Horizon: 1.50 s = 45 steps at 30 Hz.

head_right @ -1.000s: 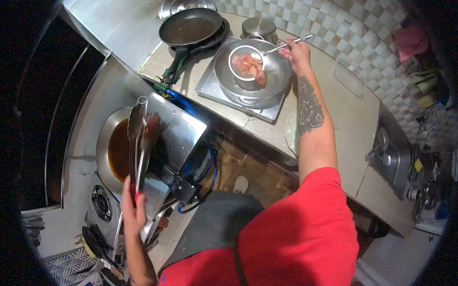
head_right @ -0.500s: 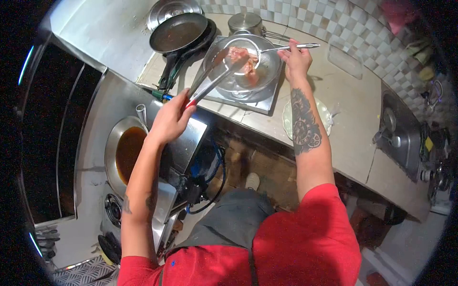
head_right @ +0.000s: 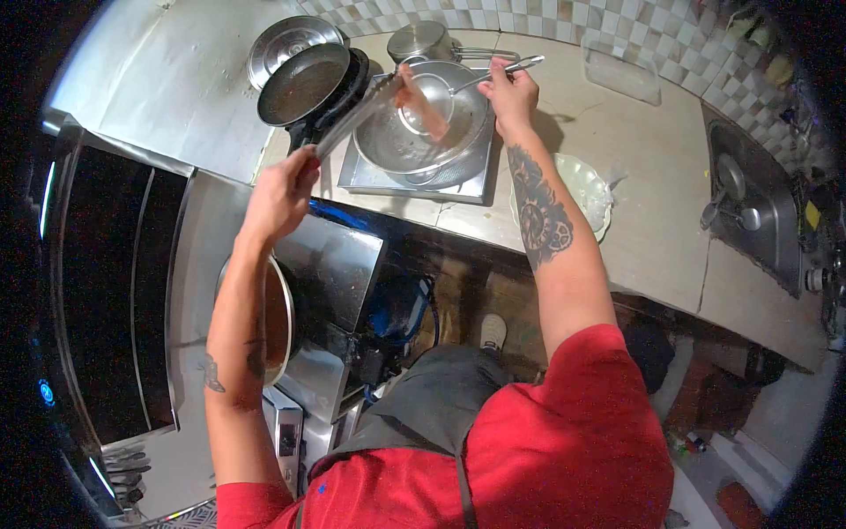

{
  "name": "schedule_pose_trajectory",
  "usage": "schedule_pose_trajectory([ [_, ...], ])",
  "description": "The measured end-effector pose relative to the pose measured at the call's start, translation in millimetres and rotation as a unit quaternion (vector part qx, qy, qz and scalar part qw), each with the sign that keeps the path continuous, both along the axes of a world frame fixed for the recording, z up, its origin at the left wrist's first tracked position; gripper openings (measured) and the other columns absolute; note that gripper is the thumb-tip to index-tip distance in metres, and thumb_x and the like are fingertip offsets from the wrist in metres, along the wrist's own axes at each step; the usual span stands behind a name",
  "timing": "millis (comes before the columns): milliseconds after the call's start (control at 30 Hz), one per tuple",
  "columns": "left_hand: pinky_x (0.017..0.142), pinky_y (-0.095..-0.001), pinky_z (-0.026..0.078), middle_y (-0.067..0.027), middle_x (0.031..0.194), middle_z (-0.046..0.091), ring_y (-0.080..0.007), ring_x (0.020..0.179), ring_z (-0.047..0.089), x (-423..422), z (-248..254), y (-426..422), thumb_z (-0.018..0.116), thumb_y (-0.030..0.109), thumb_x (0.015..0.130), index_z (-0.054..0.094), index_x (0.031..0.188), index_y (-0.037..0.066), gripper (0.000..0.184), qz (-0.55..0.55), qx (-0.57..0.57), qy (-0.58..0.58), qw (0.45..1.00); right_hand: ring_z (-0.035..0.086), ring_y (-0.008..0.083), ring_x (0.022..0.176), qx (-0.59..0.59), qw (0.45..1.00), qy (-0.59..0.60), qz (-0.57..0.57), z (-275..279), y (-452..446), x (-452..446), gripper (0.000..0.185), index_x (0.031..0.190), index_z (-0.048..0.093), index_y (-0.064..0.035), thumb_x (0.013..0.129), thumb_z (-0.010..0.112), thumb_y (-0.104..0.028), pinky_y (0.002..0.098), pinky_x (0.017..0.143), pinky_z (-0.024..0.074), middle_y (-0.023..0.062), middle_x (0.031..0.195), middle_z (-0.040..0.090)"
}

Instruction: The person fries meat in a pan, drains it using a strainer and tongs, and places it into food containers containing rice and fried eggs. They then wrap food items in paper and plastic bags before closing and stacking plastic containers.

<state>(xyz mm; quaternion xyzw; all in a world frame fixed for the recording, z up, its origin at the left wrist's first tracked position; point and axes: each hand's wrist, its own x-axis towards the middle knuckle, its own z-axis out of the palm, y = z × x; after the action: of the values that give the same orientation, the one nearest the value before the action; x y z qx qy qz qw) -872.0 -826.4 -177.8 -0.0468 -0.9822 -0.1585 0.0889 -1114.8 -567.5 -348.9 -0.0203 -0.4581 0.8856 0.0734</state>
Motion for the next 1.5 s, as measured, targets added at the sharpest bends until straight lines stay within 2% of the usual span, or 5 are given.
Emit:
schedule_pose_trajectory([
  [267, 0.082, -0.0272, 0.05, -0.0185, 0.098, 0.07, -0.0167, 0.088, 0.065, -4, 46, -2, 0.058, -0.001, 0.091, 0.056, 0.125, -0.006, 0.034, 0.04, 0.006, 0.012, 0.999, 0.062, 0.0156, 0.074, 0.102, 0.994, -0.038, 0.007, -14, 7, 2, 0.022, 0.112, 0.064, 0.0026, 0.095, 0.059, -0.009, 0.0295, 0.068, 0.0605, 0.0081, 0.093, 0.058],
  [767, 0.077, -0.0509, 0.049, -0.0246, 0.096, 0.065, -0.0451, 0.091, 0.061, -39, 16, 27, 0.061, 0.015, 0.089, 0.058, 0.114, 0.003, 0.029, -0.023, -0.136, -0.077, 0.987, 0.065, 0.02, 0.077, 0.098, 0.995, -0.014, -0.005, -7, 23, 19, 0.023, 0.112, 0.062, 0.0054, 0.095, 0.054, -0.008, 0.0299, 0.068, 0.0598, 0.0116, 0.094, 0.06],
  [1033, 0.057, -0.0234, 0.043, -0.0038, 0.09, 0.062, -0.0071, 0.063, 0.047, -10, 47, -6, 0.063, 0.013, 0.095, 0.052, 0.137, 0.001, 0.045, 0.039, 0.124, -0.212, 0.969, 0.067, 0.0213, 0.076, 0.042, 0.998, -0.049, 0.007, -15, 34, 25, 0.025, 0.114, 0.06, 0.0052, 0.095, 0.057, -0.01, 0.0301, 0.071, 0.0612, 0.0119, 0.093, 0.06],
  [1233, 0.074, -0.0437, 0.049, -0.0229, 0.086, 0.066, -0.0415, 0.083, 0.064, -19, -11, 26, 0.068, 0.015, 0.084, 0.059, 0.101, -0.002, 0.026, -0.013, 0.017, -0.201, 0.979, 0.067, 0.0211, 0.074, 0.027, 0.998, -0.06, 0.017, -2, 31, 27, 0.025, 0.114, 0.06, 0.0053, 0.096, 0.056, -0.01, 0.0282, 0.068, 0.0599, 0.0115, 0.089, 0.061],
  [1500, 0.077, -0.0509, 0.049, -0.0267, 0.088, 0.066, -0.0448, 0.087, 0.063, -17, -15, 43, 0.064, 0.019, 0.085, 0.059, 0.099, -0.002, 0.025, -0.006, -0.046, -0.206, 0.978, 0.067, 0.0216, 0.075, 0.049, 0.997, -0.038, 0.036, -3, 25, 31, 0.024, 0.115, 0.06, 0.005, 0.096, 0.057, -0.011, 0.0294, 0.07, 0.0604, 0.011, 0.092, 0.06],
])
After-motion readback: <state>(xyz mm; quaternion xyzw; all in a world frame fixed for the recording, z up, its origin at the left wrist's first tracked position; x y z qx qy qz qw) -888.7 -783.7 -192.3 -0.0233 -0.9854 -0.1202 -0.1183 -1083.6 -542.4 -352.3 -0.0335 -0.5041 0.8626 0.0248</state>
